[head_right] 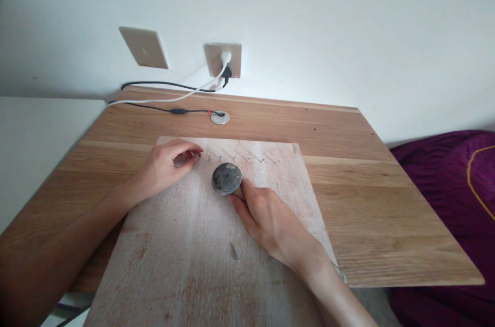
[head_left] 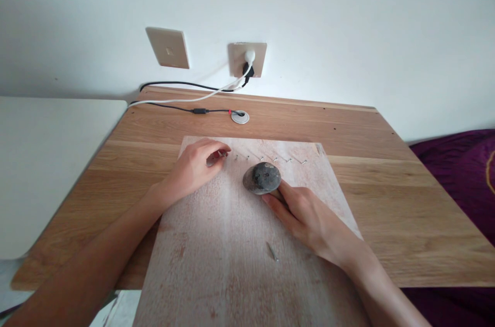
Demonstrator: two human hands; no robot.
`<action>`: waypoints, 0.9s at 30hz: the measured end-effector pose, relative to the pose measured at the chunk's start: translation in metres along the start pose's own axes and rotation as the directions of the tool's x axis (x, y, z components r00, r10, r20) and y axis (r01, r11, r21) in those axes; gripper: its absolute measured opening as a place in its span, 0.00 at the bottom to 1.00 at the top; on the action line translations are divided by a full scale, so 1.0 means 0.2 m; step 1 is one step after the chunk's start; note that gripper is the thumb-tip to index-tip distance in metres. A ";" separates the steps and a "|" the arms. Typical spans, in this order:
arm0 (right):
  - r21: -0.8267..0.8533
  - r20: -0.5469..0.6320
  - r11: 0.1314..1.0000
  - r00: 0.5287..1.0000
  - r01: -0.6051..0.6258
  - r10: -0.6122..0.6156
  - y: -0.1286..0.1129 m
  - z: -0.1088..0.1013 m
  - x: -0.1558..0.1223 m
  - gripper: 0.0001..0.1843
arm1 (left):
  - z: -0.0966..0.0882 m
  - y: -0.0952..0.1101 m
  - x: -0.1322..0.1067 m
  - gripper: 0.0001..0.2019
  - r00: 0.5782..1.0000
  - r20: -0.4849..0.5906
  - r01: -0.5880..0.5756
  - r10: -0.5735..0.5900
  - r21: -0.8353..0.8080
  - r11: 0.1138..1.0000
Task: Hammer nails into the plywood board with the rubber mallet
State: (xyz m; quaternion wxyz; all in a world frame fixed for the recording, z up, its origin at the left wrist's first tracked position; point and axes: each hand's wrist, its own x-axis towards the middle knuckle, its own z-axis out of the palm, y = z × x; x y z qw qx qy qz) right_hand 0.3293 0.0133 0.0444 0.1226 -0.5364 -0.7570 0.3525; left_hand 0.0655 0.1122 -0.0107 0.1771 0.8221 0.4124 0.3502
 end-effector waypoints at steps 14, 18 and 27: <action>-0.030 -0.037 0.999 0.999 0.038 -0.040 0.01 0.01 0.00 0.12 | 0.01 -0.02 0.00 0.06 1.000 -0.011 -0.020 0.021 0.041 0.999; -0.026 -0.032 0.999 0.999 0.034 -0.035 0.02 0.01 0.00 0.11 | 0.02 -0.02 -0.01 0.07 1.000 -0.018 -0.019 0.020 0.037 0.999; -0.036 -0.032 0.999 0.999 0.030 -0.031 0.01 0.01 0.00 0.12 | 0.00 0.00 0.00 0.09 1.000 -0.008 0.001 -0.001 -0.018 1.000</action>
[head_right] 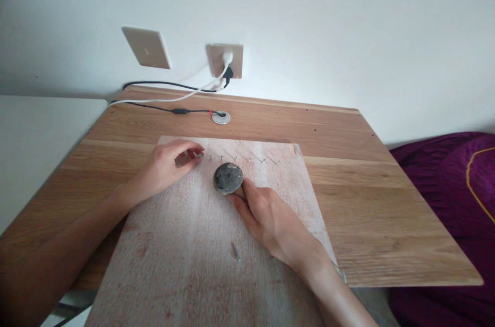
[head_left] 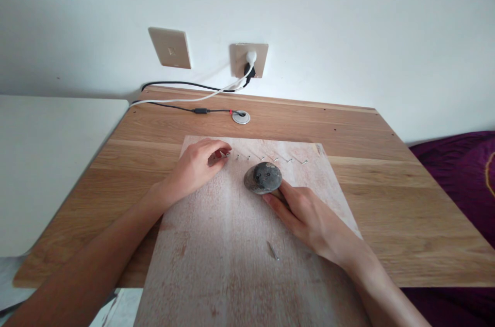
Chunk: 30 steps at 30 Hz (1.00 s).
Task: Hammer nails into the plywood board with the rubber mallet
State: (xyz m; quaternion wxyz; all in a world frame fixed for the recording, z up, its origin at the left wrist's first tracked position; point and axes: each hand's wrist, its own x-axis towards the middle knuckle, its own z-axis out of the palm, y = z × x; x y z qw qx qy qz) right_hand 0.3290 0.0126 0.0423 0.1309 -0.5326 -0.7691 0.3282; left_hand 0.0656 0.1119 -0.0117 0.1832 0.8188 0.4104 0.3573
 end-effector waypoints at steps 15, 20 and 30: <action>0.030 0.014 0.999 1.000 -0.016 0.016 0.00 0.00 0.00 0.12 | 0.01 -0.03 -0.01 0.12 1.000 -0.012 -0.011 0.011 0.008 1.000; 0.058 0.045 0.998 0.999 -0.018 0.016 -0.04 -0.03 0.01 0.12 | 0.02 -0.04 -0.01 0.13 1.000 -0.014 0.008 -0.008 -0.015 1.000; -0.168 -0.097 0.983 0.991 0.073 -0.090 -0.10 -0.12 0.24 0.15 | 0.02 -0.02 -0.01 0.13 0.997 -0.014 0.079 -0.080 -0.051 0.996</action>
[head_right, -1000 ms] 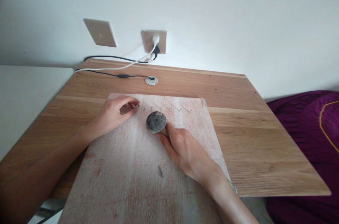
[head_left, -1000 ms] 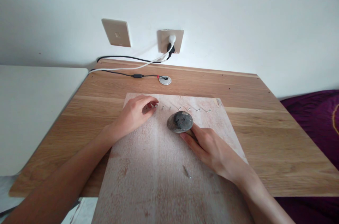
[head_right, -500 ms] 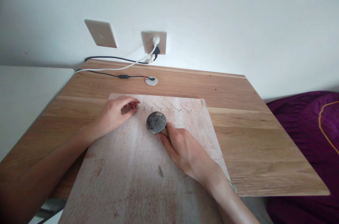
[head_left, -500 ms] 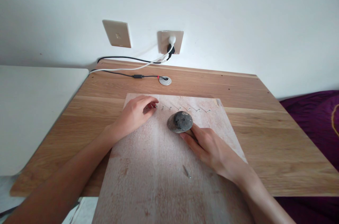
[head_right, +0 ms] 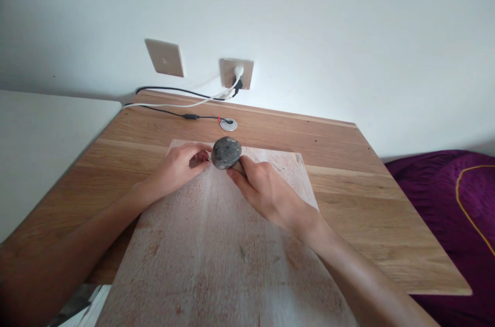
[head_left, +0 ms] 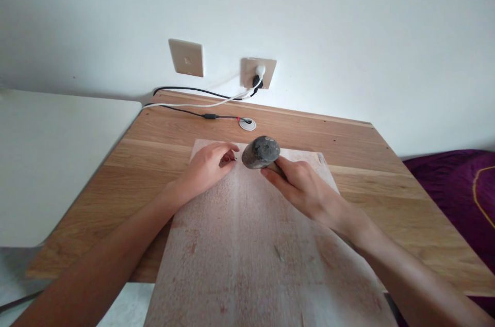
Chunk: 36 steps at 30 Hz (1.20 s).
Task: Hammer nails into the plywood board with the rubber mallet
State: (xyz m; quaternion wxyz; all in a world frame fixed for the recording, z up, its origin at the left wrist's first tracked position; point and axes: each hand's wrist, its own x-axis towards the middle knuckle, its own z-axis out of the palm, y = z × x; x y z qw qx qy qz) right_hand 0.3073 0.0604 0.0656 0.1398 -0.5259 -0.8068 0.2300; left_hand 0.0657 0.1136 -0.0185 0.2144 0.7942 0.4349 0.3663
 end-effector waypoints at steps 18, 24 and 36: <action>-0.071 0.091 0.997 0.996 0.002 0.004 0.01 0.06 0.15 0.15 | 0.01 -0.01 0.00 0.20 1.000 -0.009 -0.017 0.018 0.042 0.999; -0.049 0.055 0.999 0.998 0.008 -0.006 0.00 0.04 0.14 0.15 | 0.00 0.00 0.00 0.21 1.000 -0.003 -0.030 0.030 -0.007 1.000; -0.071 0.108 0.997 0.994 0.002 0.006 -0.03 0.02 0.13 0.15 | 0.00 0.01 0.01 0.19 1.000 0.010 -0.003 0.003 0.036 0.999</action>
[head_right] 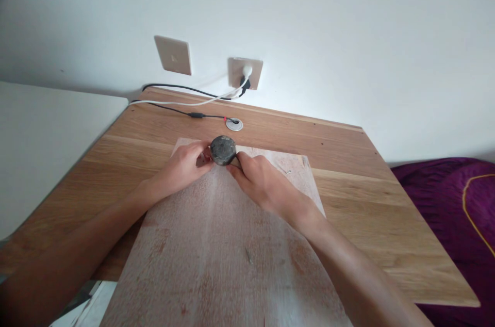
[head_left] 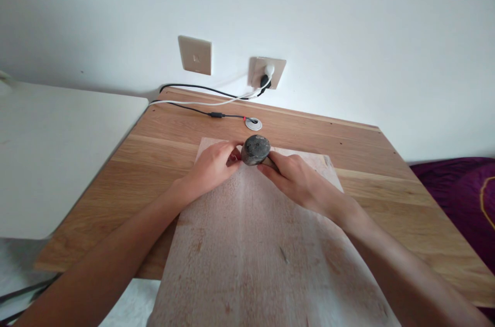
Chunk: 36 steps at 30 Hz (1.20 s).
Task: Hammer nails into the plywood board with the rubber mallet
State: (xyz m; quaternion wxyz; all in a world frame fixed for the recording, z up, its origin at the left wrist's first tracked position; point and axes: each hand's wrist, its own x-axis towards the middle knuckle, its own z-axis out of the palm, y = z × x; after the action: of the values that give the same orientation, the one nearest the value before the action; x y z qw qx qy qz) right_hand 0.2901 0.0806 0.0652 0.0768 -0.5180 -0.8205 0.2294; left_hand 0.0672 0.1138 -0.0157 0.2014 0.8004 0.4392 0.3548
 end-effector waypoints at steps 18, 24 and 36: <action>-0.035 -0.001 0.999 1.000 0.000 0.000 0.00 0.00 0.01 0.14 | 0.00 0.00 0.00 0.19 1.000 -0.004 -0.001 0.001 -0.005 1.000; -0.010 -0.018 1.000 1.000 0.011 -0.011 0.00 -0.01 0.01 0.13 | 0.00 0.00 0.01 0.21 1.000 -0.010 0.019 -0.019 -0.002 1.000; -0.029 -0.020 0.999 0.999 0.041 -0.042 0.02 -0.01 0.01 0.13 | 0.00 -0.01 0.00 0.21 1.000 -0.009 -0.001 0.000 -0.014 1.000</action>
State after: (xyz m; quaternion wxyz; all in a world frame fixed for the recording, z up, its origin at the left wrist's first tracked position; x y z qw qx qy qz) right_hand 0.2938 0.0835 0.0640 0.0824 -0.5041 -0.8335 0.2107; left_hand 0.0669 0.1145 -0.0167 0.2048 0.7975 0.4375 0.3615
